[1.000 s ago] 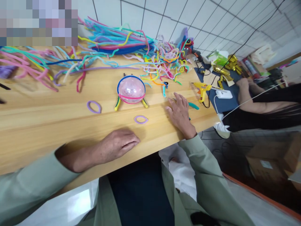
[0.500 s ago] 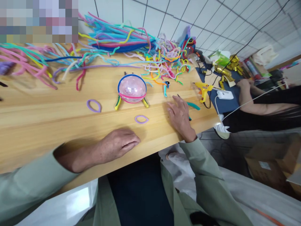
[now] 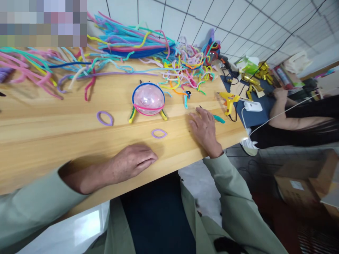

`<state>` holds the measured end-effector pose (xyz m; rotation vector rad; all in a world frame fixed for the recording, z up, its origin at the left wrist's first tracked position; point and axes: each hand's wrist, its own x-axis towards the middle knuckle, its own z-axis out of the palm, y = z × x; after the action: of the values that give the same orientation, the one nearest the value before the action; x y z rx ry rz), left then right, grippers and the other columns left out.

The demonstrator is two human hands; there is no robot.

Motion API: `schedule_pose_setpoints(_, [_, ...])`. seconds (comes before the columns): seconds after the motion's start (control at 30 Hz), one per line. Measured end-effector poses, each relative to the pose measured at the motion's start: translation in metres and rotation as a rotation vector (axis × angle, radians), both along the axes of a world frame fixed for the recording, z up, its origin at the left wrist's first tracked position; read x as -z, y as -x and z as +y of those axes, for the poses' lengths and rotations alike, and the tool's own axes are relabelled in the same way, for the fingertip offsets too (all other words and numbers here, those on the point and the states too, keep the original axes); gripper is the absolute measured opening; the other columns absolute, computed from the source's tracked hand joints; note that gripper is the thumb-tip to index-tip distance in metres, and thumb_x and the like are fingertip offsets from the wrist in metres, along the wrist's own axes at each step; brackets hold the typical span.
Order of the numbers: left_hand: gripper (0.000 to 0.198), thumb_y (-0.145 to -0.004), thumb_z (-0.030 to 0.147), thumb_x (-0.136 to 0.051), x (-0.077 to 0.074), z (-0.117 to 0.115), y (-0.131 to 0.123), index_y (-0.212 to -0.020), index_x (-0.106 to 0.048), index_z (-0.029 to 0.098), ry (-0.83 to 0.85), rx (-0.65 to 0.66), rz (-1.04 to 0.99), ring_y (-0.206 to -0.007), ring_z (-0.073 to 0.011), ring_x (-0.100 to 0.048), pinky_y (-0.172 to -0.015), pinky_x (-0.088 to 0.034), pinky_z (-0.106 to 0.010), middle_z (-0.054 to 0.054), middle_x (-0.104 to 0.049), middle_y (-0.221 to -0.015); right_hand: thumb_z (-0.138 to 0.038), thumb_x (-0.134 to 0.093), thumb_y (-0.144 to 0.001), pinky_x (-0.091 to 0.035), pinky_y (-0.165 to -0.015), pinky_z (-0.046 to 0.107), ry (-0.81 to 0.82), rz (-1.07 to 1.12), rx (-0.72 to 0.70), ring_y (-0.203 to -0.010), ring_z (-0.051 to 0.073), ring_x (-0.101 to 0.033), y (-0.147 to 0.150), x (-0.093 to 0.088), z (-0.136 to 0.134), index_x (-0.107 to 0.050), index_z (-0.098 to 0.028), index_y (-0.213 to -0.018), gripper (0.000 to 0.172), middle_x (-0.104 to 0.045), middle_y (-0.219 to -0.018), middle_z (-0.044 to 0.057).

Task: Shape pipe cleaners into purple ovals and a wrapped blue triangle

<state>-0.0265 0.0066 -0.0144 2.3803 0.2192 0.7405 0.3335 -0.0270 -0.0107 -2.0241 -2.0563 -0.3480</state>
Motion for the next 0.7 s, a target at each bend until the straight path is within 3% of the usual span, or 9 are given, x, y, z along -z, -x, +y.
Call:
schedule_pose_setpoints(0.23, [0.029,-0.118,0.025,-0.052,-0.001,0.000,0.000,-0.101,-0.074,0.017,-0.015,-0.012,0.001,-0.076,-0.0145,-0.073,-0.074,-0.054,-0.024,-0.003,-0.078,-0.086,-0.029,-0.055,-0.111,-0.055,-0.102,0.050,0.037,0.002,0.005,-0.112,0.031,-0.066,-0.006,-0.005,0.029,-0.078,-0.026,-0.106,0.024,-0.077,-0.119,0.013])
schedule_pose_setpoints(0.5, [0.030,-0.119,0.026,-0.051,-0.002,0.001,-0.001,-0.100,-0.074,0.018,-0.012,-0.001,0.001,-0.076,-0.0144,-0.073,-0.073,-0.054,-0.024,-0.002,-0.078,-0.085,-0.020,-0.047,-0.107,-0.052,-0.097,0.053,0.174,-0.117,0.030,-0.106,0.035,-0.066,0.003,-0.005,0.050,-0.071,-0.021,-0.100,0.025,-0.076,-0.108,0.019])
schedule_pose_setpoints(0.6, [0.031,-0.118,0.025,-0.051,-0.002,0.001,-0.001,-0.098,-0.073,0.018,-0.006,-0.002,0.012,-0.075,-0.0152,-0.073,-0.073,-0.054,-0.025,-0.003,-0.078,-0.085,-0.019,-0.048,-0.103,-0.053,-0.091,0.050,0.198,-0.048,0.063,-0.100,0.034,-0.067,0.001,-0.016,0.032,-0.064,-0.023,-0.091,0.020,-0.075,-0.100,0.018])
schedule_pose_setpoints(0.7, [0.030,-0.118,0.024,-0.052,-0.001,0.001,0.000,-0.099,-0.074,0.017,0.002,-0.001,0.016,-0.077,-0.0157,-0.073,-0.074,-0.054,-0.026,-0.004,-0.078,-0.086,-0.026,-0.052,-0.102,-0.052,-0.079,0.042,0.216,0.122,0.116,-0.086,0.028,-0.068,-0.010,-0.037,-0.020,-0.058,-0.026,-0.090,0.013,-0.072,-0.089,0.010])
